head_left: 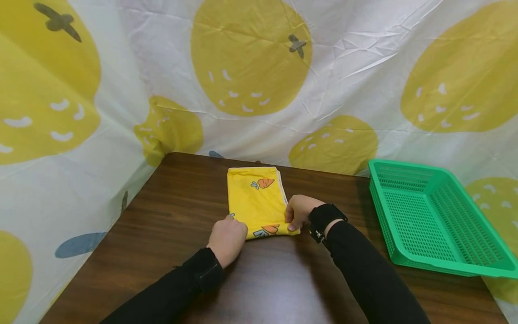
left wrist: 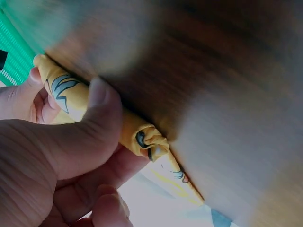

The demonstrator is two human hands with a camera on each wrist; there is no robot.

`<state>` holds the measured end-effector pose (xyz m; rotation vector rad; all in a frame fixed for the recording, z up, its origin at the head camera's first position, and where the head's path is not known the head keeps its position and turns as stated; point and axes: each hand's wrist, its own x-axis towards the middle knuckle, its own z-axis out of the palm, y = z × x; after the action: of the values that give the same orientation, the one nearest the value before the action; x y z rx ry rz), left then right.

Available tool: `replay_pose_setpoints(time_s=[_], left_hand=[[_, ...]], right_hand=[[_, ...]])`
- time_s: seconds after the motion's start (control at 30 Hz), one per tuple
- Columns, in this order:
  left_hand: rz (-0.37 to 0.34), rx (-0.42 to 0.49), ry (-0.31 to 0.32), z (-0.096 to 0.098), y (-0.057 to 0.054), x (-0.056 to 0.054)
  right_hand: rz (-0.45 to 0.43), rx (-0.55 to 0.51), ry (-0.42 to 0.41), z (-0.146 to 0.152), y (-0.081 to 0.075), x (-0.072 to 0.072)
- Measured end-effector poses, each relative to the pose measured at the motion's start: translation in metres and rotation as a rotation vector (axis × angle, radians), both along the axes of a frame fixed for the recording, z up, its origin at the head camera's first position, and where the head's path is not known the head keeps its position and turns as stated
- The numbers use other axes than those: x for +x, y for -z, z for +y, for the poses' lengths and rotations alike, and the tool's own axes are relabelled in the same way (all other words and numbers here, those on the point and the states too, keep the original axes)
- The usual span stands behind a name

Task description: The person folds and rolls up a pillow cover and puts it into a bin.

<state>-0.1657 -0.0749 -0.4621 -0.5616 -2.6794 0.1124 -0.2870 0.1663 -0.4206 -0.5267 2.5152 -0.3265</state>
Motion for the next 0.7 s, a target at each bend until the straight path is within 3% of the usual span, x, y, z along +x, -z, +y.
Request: replay_pose_setpoints(time_s=[0.3, 0.53, 0.7], left_hand=[[-0.019, -0.024, 0.034, 0.0, 0.002, -0.003], [-0.03, -0.057, 0.026, -0.007, 0.007, -0.009], [-0.171, -0.002, 0.037, -0.014, -0.002, -0.025]], right_hand=[[0.162, -0.045, -0.098, 0.003, 0.003, 0.004], [0.448, -0.032, -0.16, -0.008, 0.007, 0.04], [0.644, 0.004, -0.206, -0.008, 0.013, 0.059]])
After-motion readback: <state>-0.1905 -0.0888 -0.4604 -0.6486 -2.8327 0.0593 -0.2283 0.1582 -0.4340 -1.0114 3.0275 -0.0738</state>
